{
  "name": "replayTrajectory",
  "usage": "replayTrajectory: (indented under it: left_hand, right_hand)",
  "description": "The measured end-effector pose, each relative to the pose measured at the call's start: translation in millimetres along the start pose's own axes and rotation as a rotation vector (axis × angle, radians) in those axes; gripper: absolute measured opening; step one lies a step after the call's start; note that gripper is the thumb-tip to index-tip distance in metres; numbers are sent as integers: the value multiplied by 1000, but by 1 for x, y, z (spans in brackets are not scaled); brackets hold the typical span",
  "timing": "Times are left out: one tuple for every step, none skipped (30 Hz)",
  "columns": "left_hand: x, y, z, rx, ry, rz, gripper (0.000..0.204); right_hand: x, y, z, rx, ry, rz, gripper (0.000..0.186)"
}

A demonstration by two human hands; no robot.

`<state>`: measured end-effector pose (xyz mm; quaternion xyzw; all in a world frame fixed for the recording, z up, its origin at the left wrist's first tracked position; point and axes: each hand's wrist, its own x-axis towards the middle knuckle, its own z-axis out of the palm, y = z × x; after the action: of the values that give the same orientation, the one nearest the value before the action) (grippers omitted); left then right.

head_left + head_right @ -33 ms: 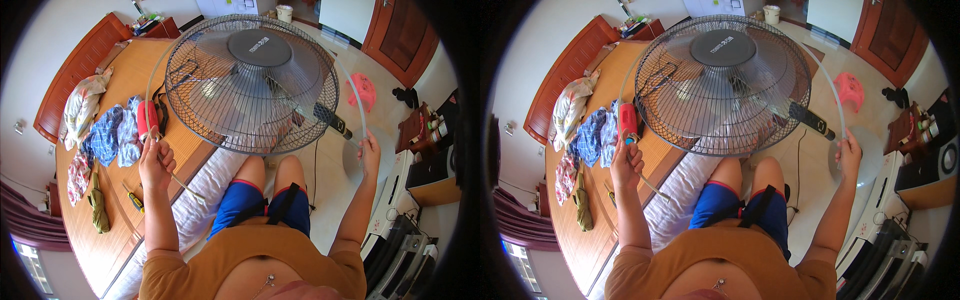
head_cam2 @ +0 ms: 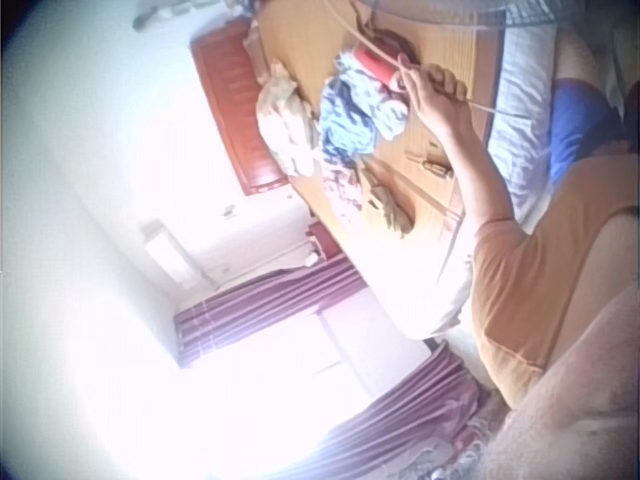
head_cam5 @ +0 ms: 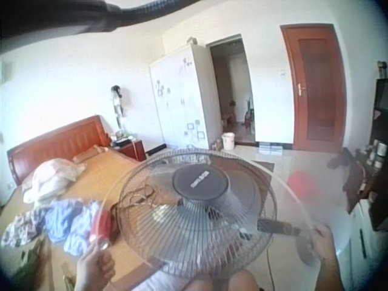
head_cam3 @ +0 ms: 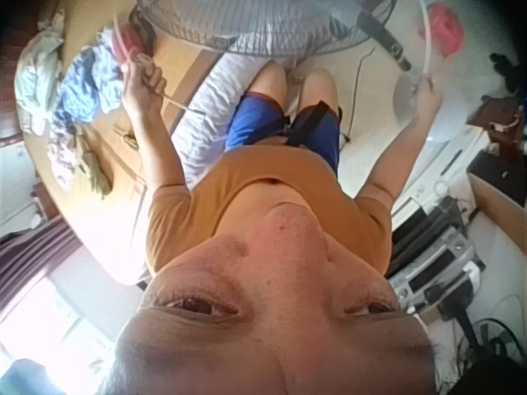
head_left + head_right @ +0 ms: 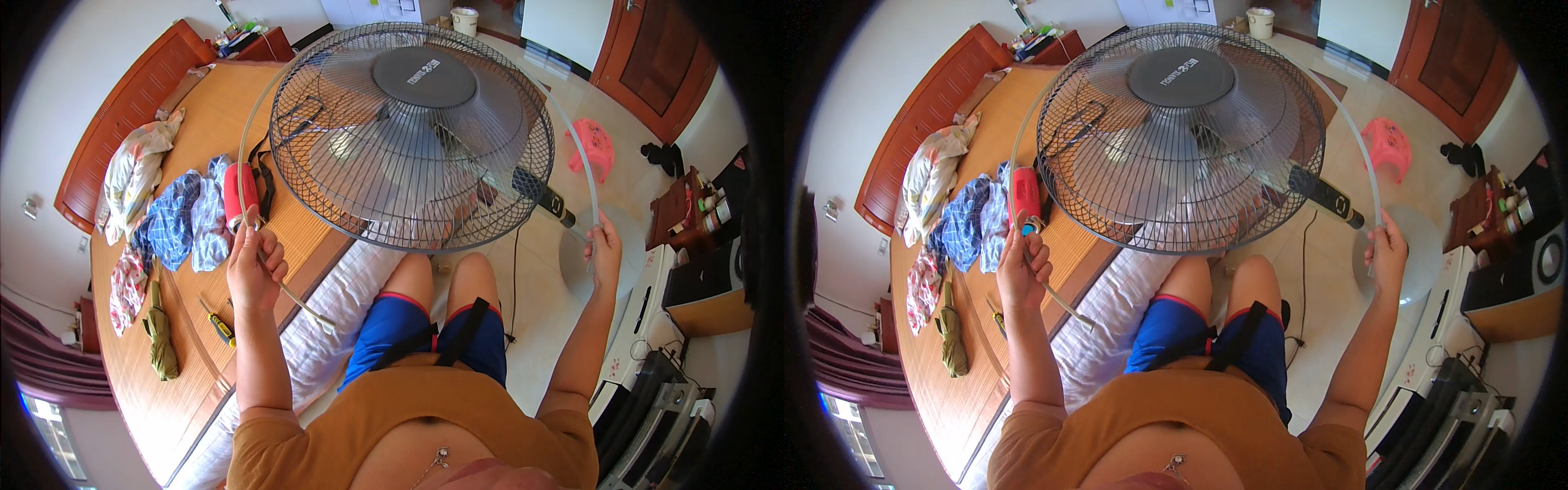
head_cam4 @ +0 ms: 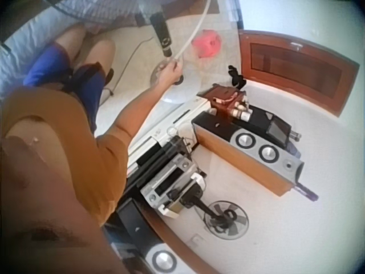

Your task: The person walks through the house to a balcony, picks up a washbasin, and returns to a bedroom to work on a stand fan. They remove the front grill by hand, inspect a white plastic ring, and place the grill and ring on the bed.

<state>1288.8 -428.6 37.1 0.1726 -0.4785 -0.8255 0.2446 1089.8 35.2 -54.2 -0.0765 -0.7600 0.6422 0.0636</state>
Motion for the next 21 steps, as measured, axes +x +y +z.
replayTrajectory:
  left_hand:
    - [-1, 0, 0, 0, -14, -1, 35]
    - [-1, 0, 0, 0, -11, -2, 35]
    - [-1, -1, 0, -8, -8, -8, 36]
    - [1, -1, 0, -17, -9, -15, 36]
    - [1, -1, 1, -18, -8, -17, 36]
    - [1, 0, 2, -16, -9, -15, 36]
    - [1, 0, 3, -12, -9, -12, 36]
    - [1, 0, 4, -13, -9, -13, 36]
    - [2, 0, 5, -8, -14, -7, 37]
    - [1, 1, 5, -2, -18, 0, 37]
    - [1, 1, 5, -3, -15, 0, 37]
    - [1, 2, 5, -12, -25, -1, 37]
    - [1, 2, 4, -19, -36, -2, 37]
    - [1, 2, 5, -18, -34, -3, 37]
    - [-1, 3, 5, -17, -32, -4, 38]
    - [-2, 3, 6, -16, -31, -4, 38]
    - [-3, 4, 6, -15, -31, -6, 38]
    - [-4, 4, 6, -12, -40, -10, 38]
    - [-5, 4, 6, -9, -49, -14, 38]
    - [-6, 4, 5, -7, -49, -16, 38]
    - [-7, 4, 3, -20, -87, -27, 38]
  right_hand:
    - [-1, 0, 0, -2, -5, -3, 35]
    - [-1, 0, 0, -4, -8, -2, 35]
    - [0, 0, 0, -4, -3, 6, 35]
    - [0, 0, 0, -4, 6, 13, 35]
    - [1, 1, 0, -6, 6, 13, 35]
    - [3, 2, 0, 0, 10, 14, 35]
    - [4, 3, 1, 7, 14, 16, 35]
    - [5, 3, 1, 6, 14, 16, 35]
    - [5, 3, 2, 13, 10, 25, 35]
    - [5, 3, 3, 21, 4, 33, 35]
    - [5, 3, 4, 20, 2, 34, 35]
    - [5, 2, 4, 9, 0, 35, 35]
    - [5, 2, 4, 0, -1, 37, 35]
    - [4, 1, 4, -1, -2, 40, 35]
    - [3, 0, 4, -7, -8, 47, 35]
    - [2, -2, 4, -13, -13, 54, 34]
    - [1, -2, 2, -13, -12, 56, 34]
    - [1, -1, 0, -17, -27, 48, 34]
    - [0, -1, -1, -20, -41, 42, 35]
    - [-2, -1, -2, -20, -41, 45, 35]
    - [-3, -2, -3, -33, -54, 37, 35]
